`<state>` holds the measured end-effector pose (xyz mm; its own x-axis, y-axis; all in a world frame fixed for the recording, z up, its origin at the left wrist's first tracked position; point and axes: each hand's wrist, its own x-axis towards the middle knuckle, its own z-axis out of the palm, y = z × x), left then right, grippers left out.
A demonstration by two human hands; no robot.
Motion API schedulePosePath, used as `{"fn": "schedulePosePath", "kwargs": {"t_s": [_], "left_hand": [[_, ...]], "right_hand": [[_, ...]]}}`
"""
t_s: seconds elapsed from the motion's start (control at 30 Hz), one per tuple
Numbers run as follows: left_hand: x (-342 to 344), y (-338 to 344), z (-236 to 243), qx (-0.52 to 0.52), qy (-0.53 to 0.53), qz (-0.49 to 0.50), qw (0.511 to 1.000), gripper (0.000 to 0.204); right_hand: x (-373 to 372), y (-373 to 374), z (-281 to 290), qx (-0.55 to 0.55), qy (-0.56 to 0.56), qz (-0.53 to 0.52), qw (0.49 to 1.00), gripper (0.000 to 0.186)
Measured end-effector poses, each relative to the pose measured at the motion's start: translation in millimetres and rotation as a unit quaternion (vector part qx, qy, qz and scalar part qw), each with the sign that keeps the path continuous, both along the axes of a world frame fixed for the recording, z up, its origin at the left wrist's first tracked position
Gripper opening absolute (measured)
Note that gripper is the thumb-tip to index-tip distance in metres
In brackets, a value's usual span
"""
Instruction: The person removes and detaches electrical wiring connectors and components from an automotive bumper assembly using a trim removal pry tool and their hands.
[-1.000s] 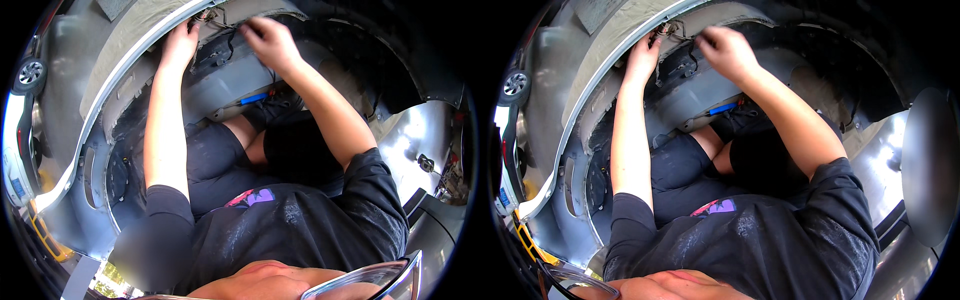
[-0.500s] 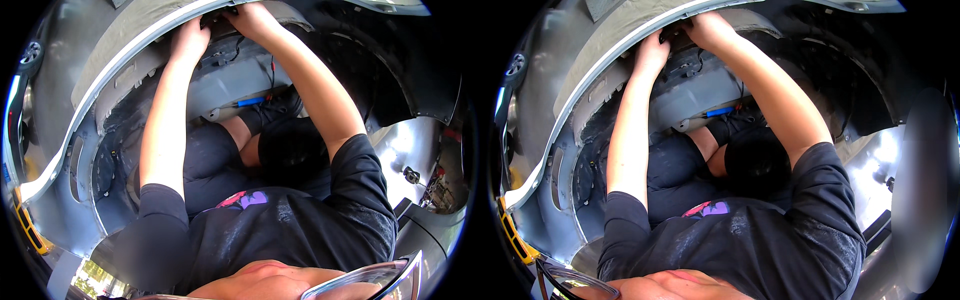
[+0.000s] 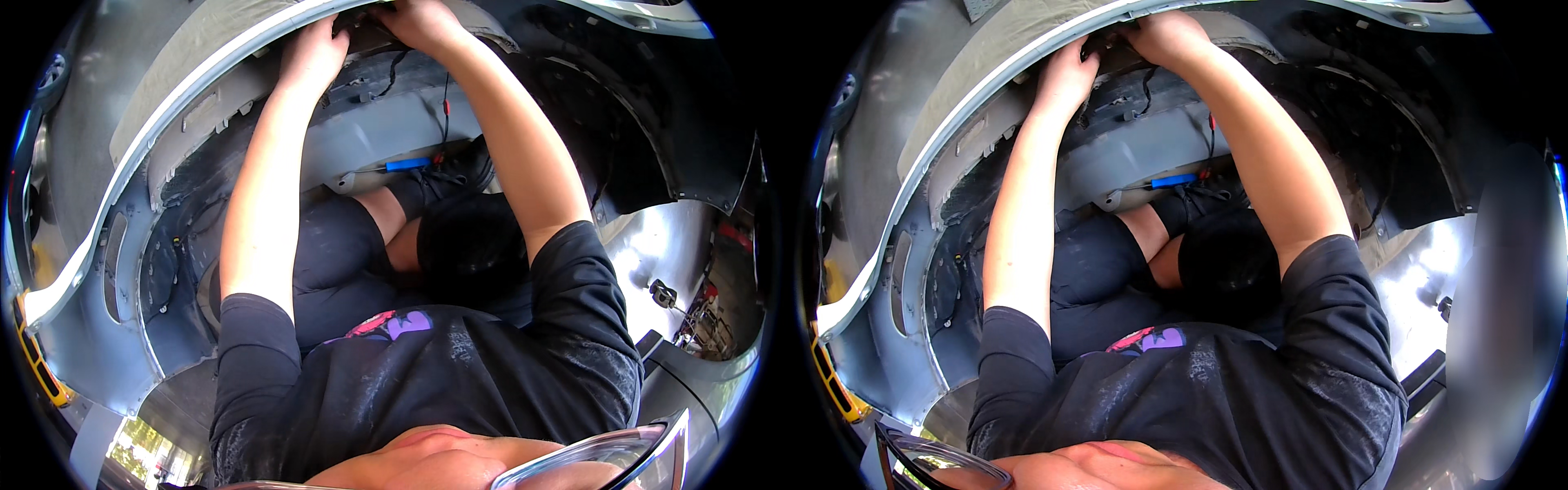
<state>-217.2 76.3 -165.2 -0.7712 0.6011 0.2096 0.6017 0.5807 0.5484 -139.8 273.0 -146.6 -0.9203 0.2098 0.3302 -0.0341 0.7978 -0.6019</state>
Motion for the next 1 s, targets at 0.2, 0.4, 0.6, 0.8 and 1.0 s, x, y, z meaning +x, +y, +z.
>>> {"fn": "schedulePosePath", "kwargs": {"t_s": [0.2, 0.4, 0.6, 0.8, 1.0], "left_hand": [[-10, -5, -10, 0.052, 0.010, -0.047, 0.998, 0.049], [-1, 4, -3, -0.006, -0.011, 0.004, 1.000, 0.053], [-7, -9, -12, -0.005, 0.011, 0.019, 1.000, 0.054], [6, 5, 3, -0.003, 0.021, 0.012, 1.000, 0.055], [6, -4, 3, -0.047, 0.000, 0.036, 0.998, 0.056]], "right_hand": [[4, -9, 10, -0.006, -0.055, -0.042, 0.998, 0.039], [-6, 9, -3, -0.036, -0.026, 0.008, 0.999, 0.038], [-15, -17, 18, -0.038, -0.073, 0.010, 0.997, 0.041], [-27, -7, -2, 0.019, -0.046, -0.065, 0.997, 0.043], [-21, -21, 3, -0.059, -0.048, -0.058, 0.995, 0.039]]}}
